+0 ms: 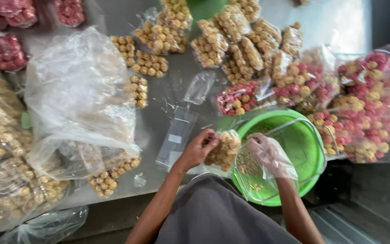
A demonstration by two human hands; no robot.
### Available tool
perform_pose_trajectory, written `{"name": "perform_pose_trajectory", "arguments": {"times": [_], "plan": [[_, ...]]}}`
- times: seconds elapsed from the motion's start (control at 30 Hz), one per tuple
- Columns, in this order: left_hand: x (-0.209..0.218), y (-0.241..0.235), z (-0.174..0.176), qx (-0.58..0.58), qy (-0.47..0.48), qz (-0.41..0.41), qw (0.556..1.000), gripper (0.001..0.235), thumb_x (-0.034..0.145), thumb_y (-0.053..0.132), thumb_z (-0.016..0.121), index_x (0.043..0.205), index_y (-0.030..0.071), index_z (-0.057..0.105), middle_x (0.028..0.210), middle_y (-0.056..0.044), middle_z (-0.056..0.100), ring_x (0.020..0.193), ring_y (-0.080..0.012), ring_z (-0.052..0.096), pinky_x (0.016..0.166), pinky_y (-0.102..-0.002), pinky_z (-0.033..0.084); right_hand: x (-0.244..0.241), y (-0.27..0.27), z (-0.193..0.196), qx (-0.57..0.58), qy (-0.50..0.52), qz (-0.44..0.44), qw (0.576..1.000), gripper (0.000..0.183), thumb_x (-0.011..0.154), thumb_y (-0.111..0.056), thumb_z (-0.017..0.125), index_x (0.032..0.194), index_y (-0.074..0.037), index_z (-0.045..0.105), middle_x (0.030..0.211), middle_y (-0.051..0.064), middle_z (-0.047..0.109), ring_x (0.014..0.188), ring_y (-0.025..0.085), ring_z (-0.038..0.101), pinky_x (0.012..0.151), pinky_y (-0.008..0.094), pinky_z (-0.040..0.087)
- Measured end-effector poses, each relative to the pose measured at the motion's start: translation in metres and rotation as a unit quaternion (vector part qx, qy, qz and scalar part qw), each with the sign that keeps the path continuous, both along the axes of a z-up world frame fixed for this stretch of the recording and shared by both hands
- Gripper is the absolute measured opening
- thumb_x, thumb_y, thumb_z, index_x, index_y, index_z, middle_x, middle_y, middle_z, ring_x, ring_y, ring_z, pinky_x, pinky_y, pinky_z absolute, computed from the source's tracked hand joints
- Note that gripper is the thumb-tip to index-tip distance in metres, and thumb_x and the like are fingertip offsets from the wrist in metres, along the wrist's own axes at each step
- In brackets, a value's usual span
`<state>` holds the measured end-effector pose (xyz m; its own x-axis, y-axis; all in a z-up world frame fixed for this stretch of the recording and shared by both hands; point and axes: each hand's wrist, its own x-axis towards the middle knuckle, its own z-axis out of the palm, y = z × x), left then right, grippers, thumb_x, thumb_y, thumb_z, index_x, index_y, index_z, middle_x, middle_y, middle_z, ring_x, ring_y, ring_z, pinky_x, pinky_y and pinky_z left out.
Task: The person packs small round snacks into clear plastic bags. They scoop the snacks from a green strainer into the bags, seal them, and place them on a metal table alongside other packaged snacks.
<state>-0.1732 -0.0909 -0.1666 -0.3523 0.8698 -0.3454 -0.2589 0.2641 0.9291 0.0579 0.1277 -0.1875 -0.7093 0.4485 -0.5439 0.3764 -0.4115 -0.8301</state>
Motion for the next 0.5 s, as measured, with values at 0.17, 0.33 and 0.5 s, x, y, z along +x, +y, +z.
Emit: {"name": "perform_pose_trajectory", "arguments": {"times": [0.17,0.33,0.5], "plan": [[0.103,0.075,-0.037,-0.020,-0.159,-0.018,0.987,0.031,0.102,0.030,0.063,0.118,0.005,0.053,0.102,-0.006,0.061,0.088,-0.0142,0.061,0.068,-0.035,0.054,0.091,-0.017,0.044,0.306,-0.303,0.106,0.896,0.046,0.115,-0.039,0.046,0.144,-0.008,0.063,0.121,0.017,0.071,0.104,0.028,0.066,0.086,0.032,0.049],[0.188,0.111,-0.075,-0.107,-0.247,0.042,0.962,0.045,0.094,0.028,0.072,0.123,0.002,0.050,0.105,-0.015,0.065,0.088,-0.0212,0.066,0.068,-0.038,0.060,0.114,-0.055,0.075,-0.082,-0.251,-0.171,0.949,0.058,0.095,-0.037,0.062,0.137,0.002,0.054,0.097,0.021,0.072,0.070,0.027,0.070,0.062,0.037,0.056],[0.218,0.093,-0.073,-0.211,-0.353,-0.046,0.910,0.058,0.087,0.019,0.079,0.130,0.005,0.043,0.117,-0.015,0.066,0.097,-0.0208,0.073,0.081,-0.037,0.066,0.167,-0.051,0.033,0.006,-0.145,-0.170,0.975,0.049,0.089,-0.017,0.071,0.128,0.013,0.063,0.090,0.017,0.074,0.070,0.021,0.071,0.064,0.032,0.060]]}}
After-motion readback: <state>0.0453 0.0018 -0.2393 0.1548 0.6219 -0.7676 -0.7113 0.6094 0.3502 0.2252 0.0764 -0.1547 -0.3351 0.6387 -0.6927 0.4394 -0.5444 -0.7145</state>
